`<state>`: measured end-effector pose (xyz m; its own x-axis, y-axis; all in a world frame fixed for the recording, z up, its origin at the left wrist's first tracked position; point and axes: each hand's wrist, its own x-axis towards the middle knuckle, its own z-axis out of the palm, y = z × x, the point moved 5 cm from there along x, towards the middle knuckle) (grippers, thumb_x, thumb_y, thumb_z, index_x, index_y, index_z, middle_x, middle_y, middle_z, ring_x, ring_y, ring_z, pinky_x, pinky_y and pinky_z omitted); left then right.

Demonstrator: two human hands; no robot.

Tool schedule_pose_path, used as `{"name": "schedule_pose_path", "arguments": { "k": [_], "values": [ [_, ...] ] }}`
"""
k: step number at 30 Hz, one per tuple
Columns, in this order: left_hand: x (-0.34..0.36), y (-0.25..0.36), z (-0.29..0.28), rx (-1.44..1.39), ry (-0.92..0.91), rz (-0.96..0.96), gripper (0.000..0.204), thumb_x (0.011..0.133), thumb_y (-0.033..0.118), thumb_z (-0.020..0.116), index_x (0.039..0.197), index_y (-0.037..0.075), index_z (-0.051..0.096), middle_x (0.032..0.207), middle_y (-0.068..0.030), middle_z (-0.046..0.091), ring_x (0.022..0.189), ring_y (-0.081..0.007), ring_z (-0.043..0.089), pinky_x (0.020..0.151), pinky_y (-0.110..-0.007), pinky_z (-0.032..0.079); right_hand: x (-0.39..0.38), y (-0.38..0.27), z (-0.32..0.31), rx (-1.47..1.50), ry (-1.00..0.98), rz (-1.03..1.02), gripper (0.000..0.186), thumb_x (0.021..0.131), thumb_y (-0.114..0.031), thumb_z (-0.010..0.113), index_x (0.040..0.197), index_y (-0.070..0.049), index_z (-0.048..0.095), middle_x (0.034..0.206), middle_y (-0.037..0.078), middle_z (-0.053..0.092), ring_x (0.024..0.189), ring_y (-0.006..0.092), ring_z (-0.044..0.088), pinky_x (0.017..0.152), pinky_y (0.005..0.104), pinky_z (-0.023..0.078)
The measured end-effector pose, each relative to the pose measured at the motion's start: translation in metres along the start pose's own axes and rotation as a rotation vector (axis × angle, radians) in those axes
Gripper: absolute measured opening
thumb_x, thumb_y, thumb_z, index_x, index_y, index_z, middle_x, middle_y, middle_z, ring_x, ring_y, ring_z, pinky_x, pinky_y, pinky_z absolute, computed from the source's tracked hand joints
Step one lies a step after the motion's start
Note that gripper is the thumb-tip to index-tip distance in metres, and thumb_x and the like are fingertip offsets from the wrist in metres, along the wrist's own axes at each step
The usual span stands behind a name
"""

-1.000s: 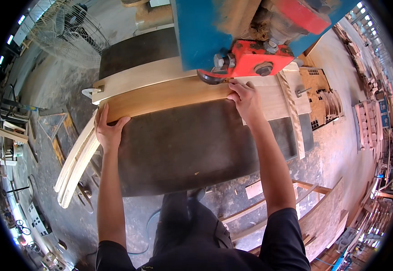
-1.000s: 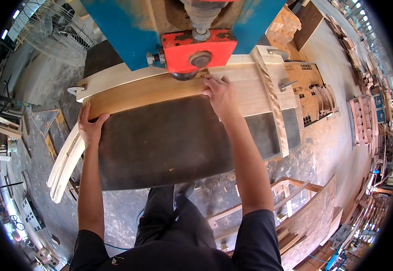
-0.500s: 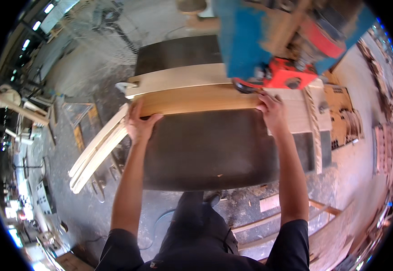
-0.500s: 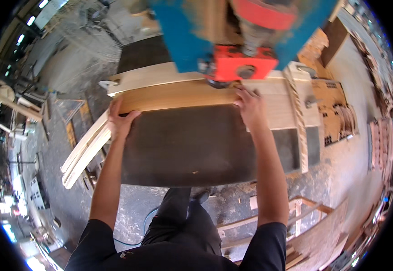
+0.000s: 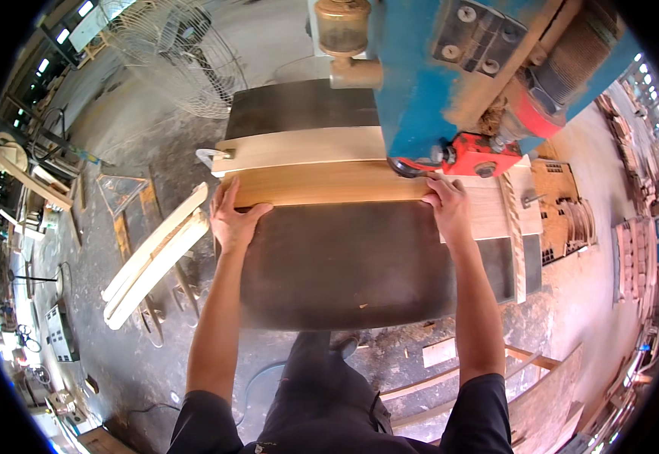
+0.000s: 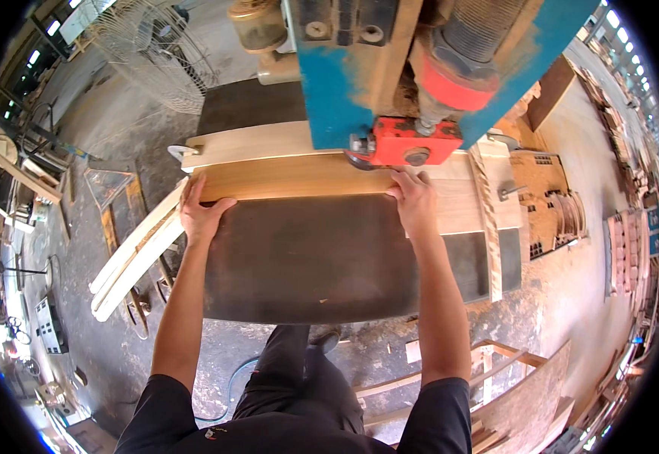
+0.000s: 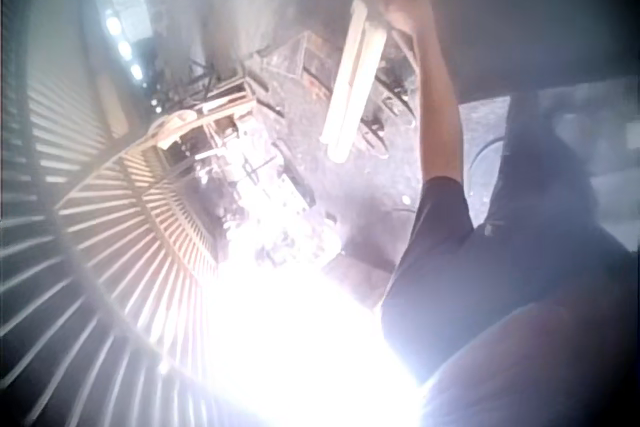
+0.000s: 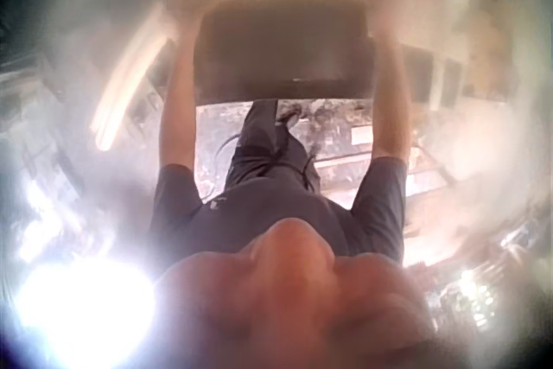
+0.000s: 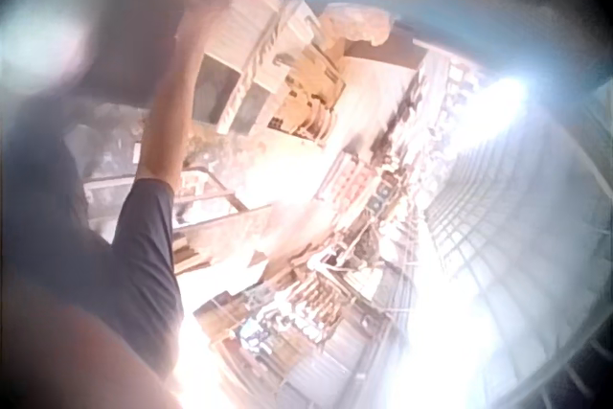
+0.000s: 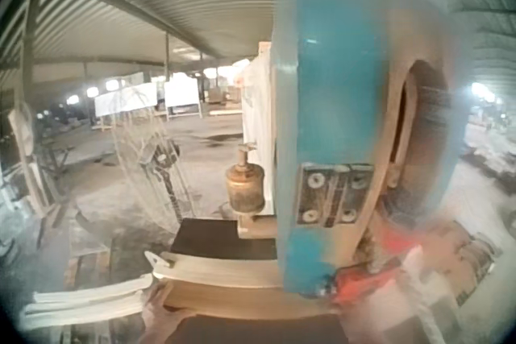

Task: The person uses a handheld pneumatic air gun to blow away sawdust from a wooden plank on a vertical spindle moulder. They then guide the plank through the machine to shape its edge, repeating this process for multiple pieces of wood in a workshop setting.

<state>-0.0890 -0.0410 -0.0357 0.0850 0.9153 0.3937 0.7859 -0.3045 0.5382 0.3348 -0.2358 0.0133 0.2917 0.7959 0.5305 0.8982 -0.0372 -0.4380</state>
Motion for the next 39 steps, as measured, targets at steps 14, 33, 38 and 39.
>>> {"name": "schedule_pose_path", "arguments": {
  "k": [14, 33, 38, 39],
  "values": [
    [-0.016, 0.013, -0.013, -0.054, -0.008, 0.042, 0.094, 0.056, 0.041, 0.101, 0.14, 0.016, 0.068, 0.147, -0.0157, 0.058, 0.136, -0.0396, 0.053, 0.107, -0.052, 0.049, -0.008, 0.004, -0.006, 0.031, -0.051, 0.038, 0.033, 0.077, -0.006, 0.082, 0.109, -0.006, 0.073, 0.101, 0.011, 0.075, 0.09, 0.0379, 0.063, 0.084, 0.0456, 0.053],
    [-0.112, 0.018, -0.131, 0.189, -0.035, 0.381, 0.088, 0.068, 0.052, 0.093, 0.141, 0.012, 0.065, 0.153, -0.0205, 0.05, 0.139, -0.045, 0.049, 0.115, -0.058, 0.04, -0.151, -0.102, -0.071, -0.113, 0.001, -0.173, 0.051, 0.074, -0.005, 0.081, 0.123, -0.003, 0.067, 0.12, 0.01, 0.072, 0.086, 0.0309, 0.062, 0.077, 0.0413, 0.055],
    [-0.119, 0.134, -0.104, -0.018, -0.198, 0.829, 0.078, 0.078, 0.05, 0.085, 0.141, 0.01, 0.062, 0.15, -0.0163, 0.053, 0.144, -0.0402, 0.047, 0.119, -0.061, 0.036, -0.171, -0.121, -0.075, -0.201, 0.082, -0.171, 0.042, 0.075, -0.003, 0.083, 0.115, 0.0, 0.073, 0.118, 0.012, 0.074, 0.086, 0.0291, 0.065, 0.075, 0.038, 0.057],
    [-0.125, 0.156, -0.088, -0.081, -0.272, 0.839, 0.071, 0.08, 0.046, 0.085, 0.138, 0.01, 0.064, 0.145, -0.0143, 0.057, 0.139, -0.0367, 0.052, 0.118, -0.059, 0.038, -0.174, -0.124, -0.075, -0.211, 0.085, -0.159, 0.041, 0.075, -0.003, 0.082, 0.115, 0.0, 0.073, 0.118, 0.012, 0.074, 0.087, 0.0291, 0.065, 0.075, 0.0381, 0.057]
  ]
}}
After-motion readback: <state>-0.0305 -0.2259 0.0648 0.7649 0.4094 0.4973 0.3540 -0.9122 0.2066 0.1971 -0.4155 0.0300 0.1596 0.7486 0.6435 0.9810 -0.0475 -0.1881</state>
